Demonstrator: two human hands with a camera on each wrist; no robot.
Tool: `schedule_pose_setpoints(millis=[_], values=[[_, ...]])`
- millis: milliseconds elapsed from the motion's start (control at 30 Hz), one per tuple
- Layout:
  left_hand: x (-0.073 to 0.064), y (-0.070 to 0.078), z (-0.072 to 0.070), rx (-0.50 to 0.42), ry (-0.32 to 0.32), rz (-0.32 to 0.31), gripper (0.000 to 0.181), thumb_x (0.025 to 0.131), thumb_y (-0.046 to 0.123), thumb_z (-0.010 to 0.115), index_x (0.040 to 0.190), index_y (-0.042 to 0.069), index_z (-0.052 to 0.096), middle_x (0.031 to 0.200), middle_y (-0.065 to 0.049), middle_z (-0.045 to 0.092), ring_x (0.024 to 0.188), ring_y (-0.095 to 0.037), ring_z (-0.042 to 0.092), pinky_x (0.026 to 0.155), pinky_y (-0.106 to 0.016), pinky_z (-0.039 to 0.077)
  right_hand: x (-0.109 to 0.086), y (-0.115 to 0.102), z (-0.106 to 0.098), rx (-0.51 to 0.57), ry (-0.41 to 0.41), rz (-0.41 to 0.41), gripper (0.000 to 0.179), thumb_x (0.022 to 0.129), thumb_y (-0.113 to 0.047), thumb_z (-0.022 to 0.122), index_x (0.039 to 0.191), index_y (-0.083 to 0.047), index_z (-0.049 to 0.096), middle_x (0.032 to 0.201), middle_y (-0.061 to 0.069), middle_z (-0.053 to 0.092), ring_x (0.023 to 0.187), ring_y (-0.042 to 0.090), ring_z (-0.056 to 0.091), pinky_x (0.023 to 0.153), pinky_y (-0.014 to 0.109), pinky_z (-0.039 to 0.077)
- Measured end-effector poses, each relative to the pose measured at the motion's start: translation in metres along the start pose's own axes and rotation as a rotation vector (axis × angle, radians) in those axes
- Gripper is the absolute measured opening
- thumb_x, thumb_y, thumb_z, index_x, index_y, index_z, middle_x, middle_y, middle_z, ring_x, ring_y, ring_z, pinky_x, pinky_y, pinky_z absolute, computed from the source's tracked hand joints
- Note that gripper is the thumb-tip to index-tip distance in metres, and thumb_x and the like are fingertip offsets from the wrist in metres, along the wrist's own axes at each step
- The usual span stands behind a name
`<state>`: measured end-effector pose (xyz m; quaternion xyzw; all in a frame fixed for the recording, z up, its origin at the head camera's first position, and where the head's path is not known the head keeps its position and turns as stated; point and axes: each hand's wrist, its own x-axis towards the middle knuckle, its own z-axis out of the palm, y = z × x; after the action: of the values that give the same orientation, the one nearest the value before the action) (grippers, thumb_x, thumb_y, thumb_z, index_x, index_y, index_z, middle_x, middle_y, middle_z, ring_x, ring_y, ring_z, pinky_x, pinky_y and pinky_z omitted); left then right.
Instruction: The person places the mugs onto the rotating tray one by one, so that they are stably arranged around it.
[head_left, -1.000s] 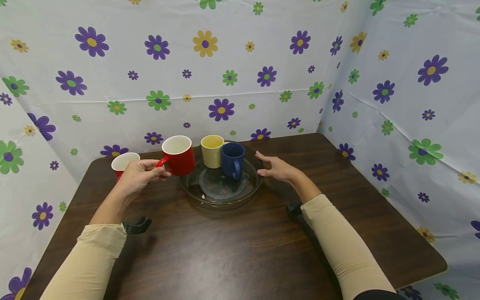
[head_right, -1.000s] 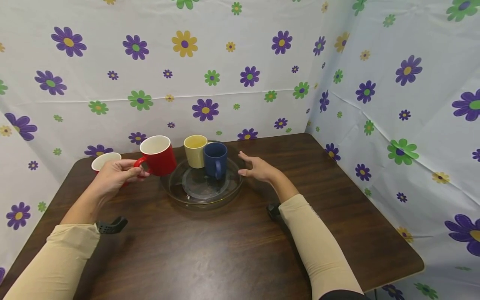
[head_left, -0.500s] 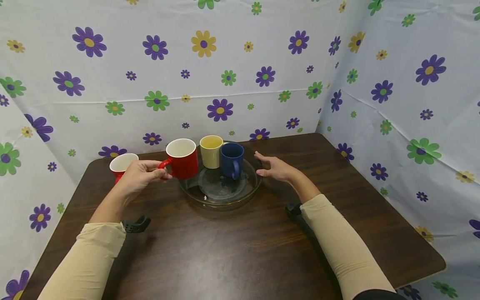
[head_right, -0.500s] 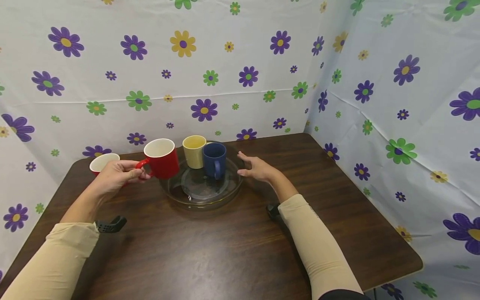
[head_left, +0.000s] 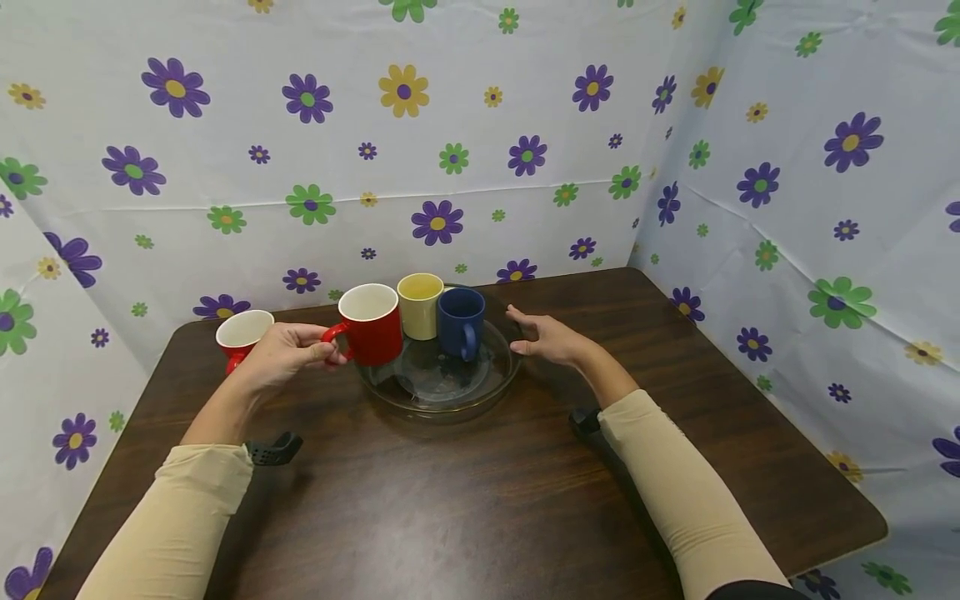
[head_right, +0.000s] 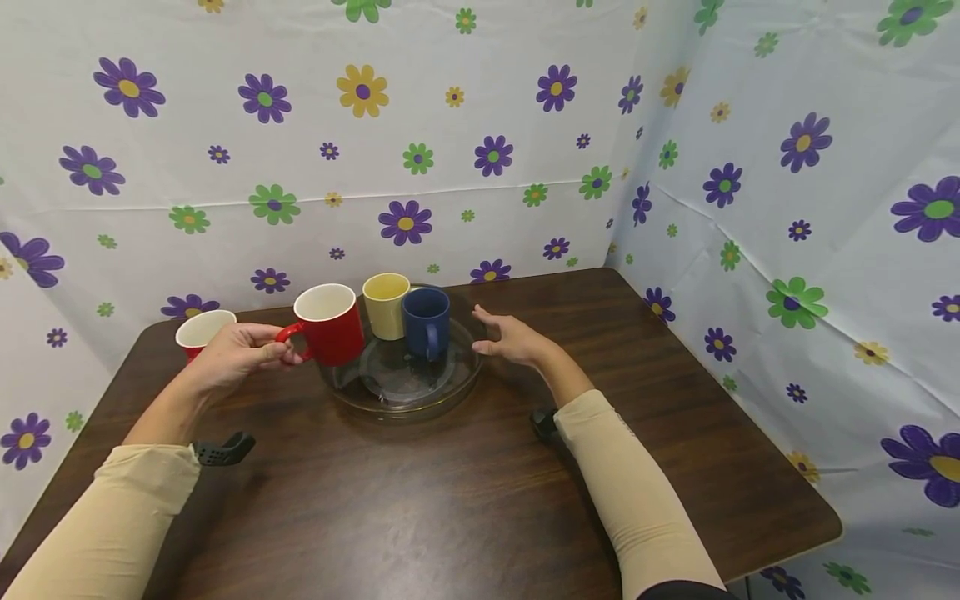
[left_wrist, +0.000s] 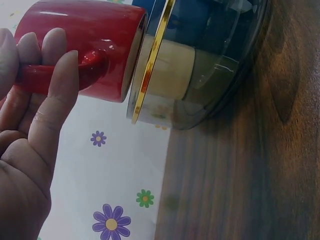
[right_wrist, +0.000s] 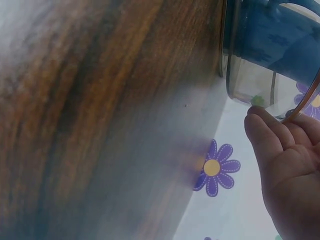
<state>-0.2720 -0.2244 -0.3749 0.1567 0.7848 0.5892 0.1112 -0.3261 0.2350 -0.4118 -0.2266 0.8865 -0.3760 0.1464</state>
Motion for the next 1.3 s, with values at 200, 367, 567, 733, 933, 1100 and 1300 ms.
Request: schedule_pose_setpoints(millis=[200, 367, 567, 733, 933, 1100, 1300], values=[[0.002, 0.000, 0.001, 0.029, -0.012, 0.004, 0.027, 0.097, 0.015, 0.070, 0.113, -0.008, 0.070, 0.092, -0.008, 0.078, 0.092, -0.027, 0.076, 0.083, -0.030, 0.060, -0.001, 0.000, 0.000, -0.007, 0.004, 0.004, 0.080, 0.100, -0.028, 0.064, 0.162, -0.008, 0.018, 0.168, 0.011, 0.014, 0.154, 0.036, 0.012, 0.123, 0.058, 0.015], [0.003, 0.000, 0.002, 0.024, -0.034, 0.020, 0.024, 0.097, 0.011, 0.069, 0.112, -0.008, 0.070, 0.091, -0.008, 0.078, 0.090, -0.027, 0.076, 0.082, -0.030, 0.061, -0.002, 0.000, 0.000, -0.011, 0.003, 0.010, 0.080, 0.100, -0.027, 0.064, 0.162, -0.009, 0.018, 0.168, 0.010, 0.015, 0.154, 0.036, 0.012, 0.123, 0.057, 0.015], [0.008, -0.002, 0.005, 0.026, -0.051, 0.068, 0.012, 0.097, 0.009, 0.069, 0.103, 0.001, 0.075, 0.090, -0.009, 0.078, 0.088, -0.028, 0.076, 0.082, -0.034, 0.061, -0.002, 0.000, 0.000, -0.003, 0.001, -0.001, 0.080, 0.100, -0.025, 0.064, 0.162, -0.008, 0.017, 0.168, 0.011, 0.015, 0.154, 0.036, 0.013, 0.123, 0.056, 0.016], [0.011, -0.003, 0.007, 0.031, -0.072, 0.085, 0.018, 0.097, 0.008, 0.069, 0.106, -0.007, 0.072, 0.091, -0.009, 0.078, 0.086, -0.024, 0.076, 0.082, -0.035, 0.061, -0.002, -0.001, 0.001, 0.005, 0.000, 0.001, 0.079, 0.101, -0.024, 0.064, 0.162, -0.008, 0.017, 0.168, 0.011, 0.014, 0.154, 0.034, 0.013, 0.123, 0.055, 0.017], [0.016, -0.004, 0.011, 0.029, -0.097, 0.086, 0.025, 0.097, 0.005, 0.068, 0.108, -0.017, 0.065, 0.090, -0.010, 0.078, 0.088, -0.026, 0.076, 0.082, -0.034, 0.061, -0.002, -0.002, 0.001, 0.003, 0.000, 0.002, 0.079, 0.101, -0.023, 0.064, 0.162, -0.008, 0.017, 0.168, 0.011, 0.014, 0.154, 0.036, 0.014, 0.123, 0.056, 0.018], [0.020, -0.006, 0.014, 0.011, -0.108, 0.076, 0.021, 0.095, 0.000, 0.068, 0.104, -0.019, 0.064, 0.089, -0.009, 0.077, 0.087, -0.027, 0.076, 0.082, -0.034, 0.061, -0.001, -0.001, 0.002, -0.010, 0.002, -0.001, 0.079, 0.101, -0.024, 0.064, 0.162, -0.007, 0.018, 0.168, 0.011, 0.016, 0.154, 0.036, 0.014, 0.123, 0.056, 0.017], [0.025, -0.008, 0.017, -0.012, -0.125, 0.089, 0.022, 0.096, -0.002, 0.066, 0.106, -0.022, 0.061, 0.088, -0.008, 0.077, 0.084, -0.021, 0.076, 0.082, -0.036, 0.062, 0.001, 0.000, 0.000, -0.014, 0.003, -0.003, 0.079, 0.100, -0.023, 0.064, 0.162, -0.007, 0.018, 0.168, 0.011, 0.017, 0.154, 0.035, 0.013, 0.123, 0.056, 0.017]])
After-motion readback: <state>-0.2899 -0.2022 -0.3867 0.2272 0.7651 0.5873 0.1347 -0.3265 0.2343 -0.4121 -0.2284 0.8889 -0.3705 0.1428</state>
